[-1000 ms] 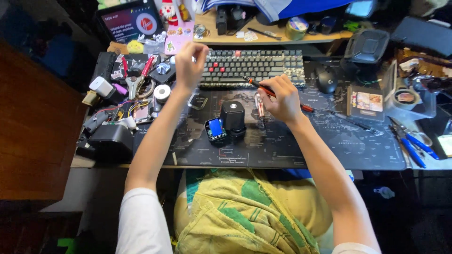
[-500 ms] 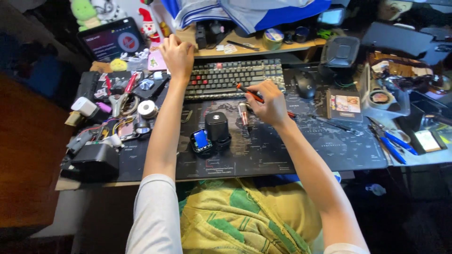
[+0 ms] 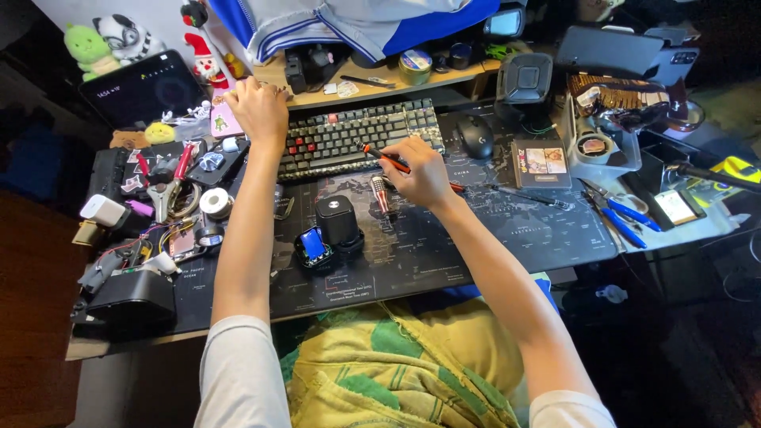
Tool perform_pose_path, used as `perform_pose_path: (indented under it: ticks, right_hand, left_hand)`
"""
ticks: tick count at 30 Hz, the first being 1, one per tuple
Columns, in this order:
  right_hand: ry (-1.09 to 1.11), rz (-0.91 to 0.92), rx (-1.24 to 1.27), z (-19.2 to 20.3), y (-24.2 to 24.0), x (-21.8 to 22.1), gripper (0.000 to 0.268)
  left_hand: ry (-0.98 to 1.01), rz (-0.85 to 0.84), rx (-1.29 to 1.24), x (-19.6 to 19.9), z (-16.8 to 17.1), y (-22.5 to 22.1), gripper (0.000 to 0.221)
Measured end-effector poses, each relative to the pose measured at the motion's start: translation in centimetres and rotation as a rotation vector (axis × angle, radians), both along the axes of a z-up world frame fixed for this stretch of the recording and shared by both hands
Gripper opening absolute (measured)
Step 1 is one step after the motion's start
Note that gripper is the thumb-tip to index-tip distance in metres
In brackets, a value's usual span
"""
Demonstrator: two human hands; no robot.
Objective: The person is disassembling or repairing a small electronic component using a precision screwdriver on a cluttered workbench.
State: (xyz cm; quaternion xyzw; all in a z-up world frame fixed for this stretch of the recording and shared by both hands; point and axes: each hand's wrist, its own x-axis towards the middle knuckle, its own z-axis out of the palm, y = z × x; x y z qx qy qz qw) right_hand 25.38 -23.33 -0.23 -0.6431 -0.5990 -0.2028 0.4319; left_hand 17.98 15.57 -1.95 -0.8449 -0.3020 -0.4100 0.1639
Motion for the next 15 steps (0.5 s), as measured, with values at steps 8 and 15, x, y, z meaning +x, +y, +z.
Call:
perform_pose_path:
  ticks: [8, 15]
  right_hand:
    - [0.029, -0.028, 0.149, -0.9, 0.7, 0.3, 0.012]
    - [0.027, 0.012, 0.062, 0.2, 0.0, 0.1, 0.011]
  left_hand:
    - [0.005, 0.016, 0.117, 1.2, -4.8, 3.8, 0.023]
    - [0.050, 0.006, 0.089, 0.0, -2.1, 2.0, 0.018]
